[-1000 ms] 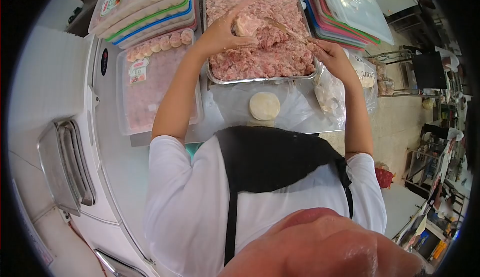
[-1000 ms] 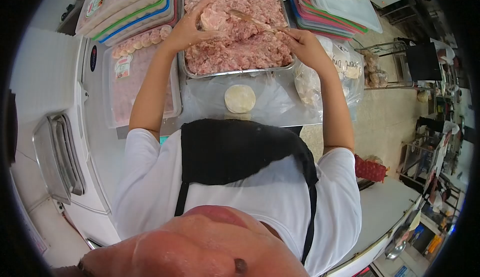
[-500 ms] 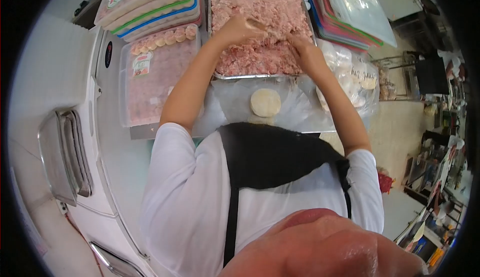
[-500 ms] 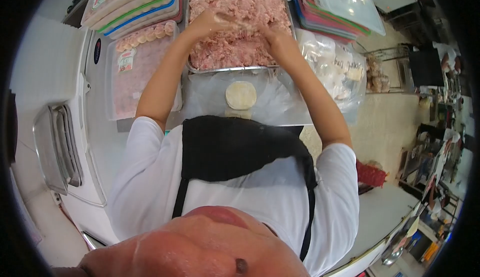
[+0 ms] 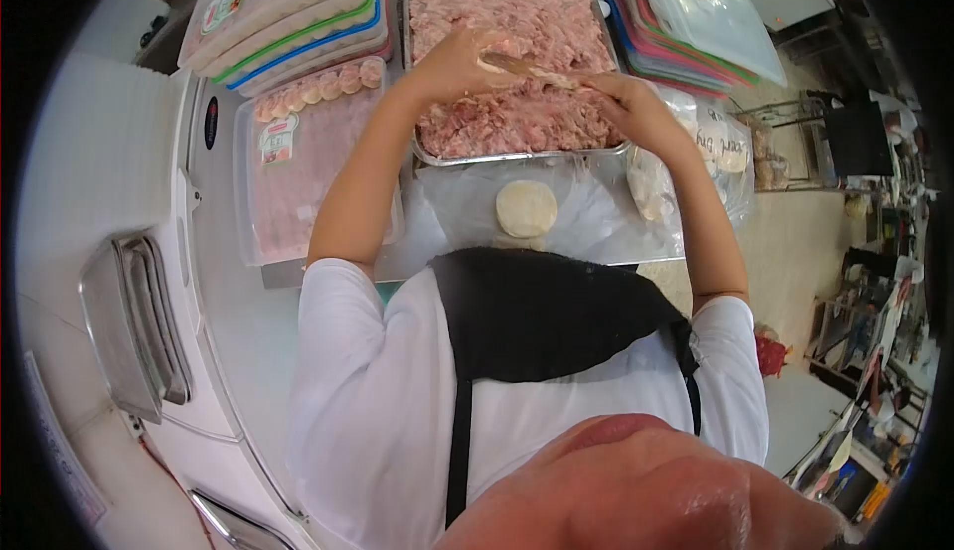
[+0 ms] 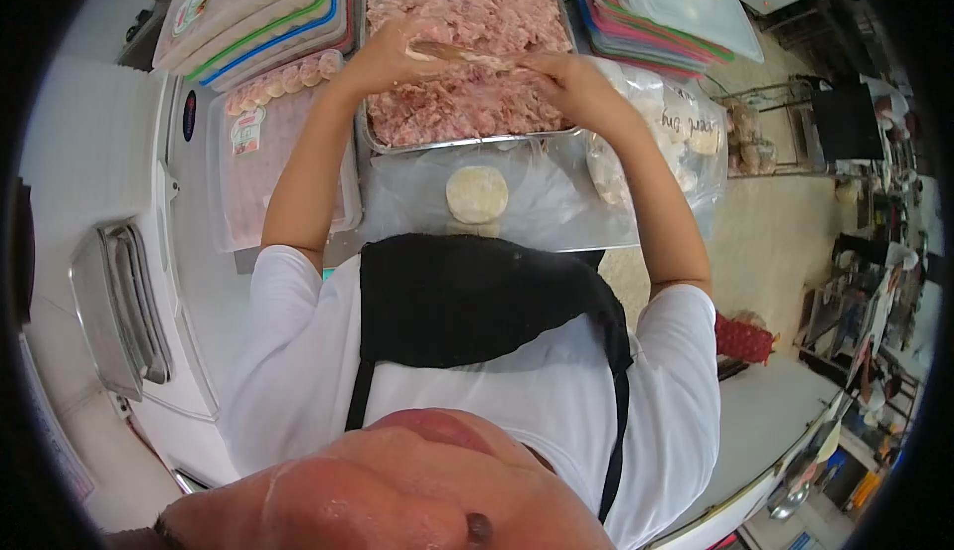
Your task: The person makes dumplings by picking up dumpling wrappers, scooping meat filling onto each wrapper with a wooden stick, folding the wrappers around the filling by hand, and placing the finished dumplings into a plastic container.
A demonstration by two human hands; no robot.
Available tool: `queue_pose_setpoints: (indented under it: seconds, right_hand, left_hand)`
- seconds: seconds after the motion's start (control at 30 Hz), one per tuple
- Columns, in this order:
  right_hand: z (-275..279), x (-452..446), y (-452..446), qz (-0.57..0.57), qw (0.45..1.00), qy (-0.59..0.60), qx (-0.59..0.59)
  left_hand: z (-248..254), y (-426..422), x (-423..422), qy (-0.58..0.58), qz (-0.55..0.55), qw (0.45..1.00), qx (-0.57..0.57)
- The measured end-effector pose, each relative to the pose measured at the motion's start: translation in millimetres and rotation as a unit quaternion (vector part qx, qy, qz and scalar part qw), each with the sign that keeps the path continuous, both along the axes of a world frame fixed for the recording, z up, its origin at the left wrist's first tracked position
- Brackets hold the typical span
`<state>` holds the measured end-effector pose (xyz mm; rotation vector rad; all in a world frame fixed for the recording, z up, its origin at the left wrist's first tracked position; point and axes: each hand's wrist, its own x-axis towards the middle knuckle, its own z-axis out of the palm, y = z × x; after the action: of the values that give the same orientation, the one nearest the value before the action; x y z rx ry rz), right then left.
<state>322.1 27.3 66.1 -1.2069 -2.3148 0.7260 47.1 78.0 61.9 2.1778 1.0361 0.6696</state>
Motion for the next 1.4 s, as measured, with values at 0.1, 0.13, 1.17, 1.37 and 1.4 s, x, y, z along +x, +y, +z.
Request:
queue_pose_setpoints:
  seconds: [0.1, 0.13, 1.17, 1.37, 1.4]
  right_hand:
    - [47, -13, -21, -0.098, 0.978, -0.16, 0.092]
    - [34, -15, -23, -0.062, 0.988, -0.046, 0.131]
    - [-26, 9, 23, -0.1, 0.985, 0.059, -0.125]
    - [-28, 10, 24, -0.12, 0.983, 0.048, -0.128]
    - [-30, 13, 25, -0.132, 0.981, 0.055, -0.135]
  left_hand:
    - [-12, 4, -4, -0.001, 0.047, 0.999, -0.013]
    - [-18, 6, -5, -0.002, 0.064, 0.998, -0.008]
    - [-95, -26, -300, 0.254, 0.577, 0.765, 0.131]
    - [-101, 3, -314, 0.236, 0.542, 0.805, 0.057]
    - [-103, 3, -317, 0.233, 0.53, 0.809, 0.103]
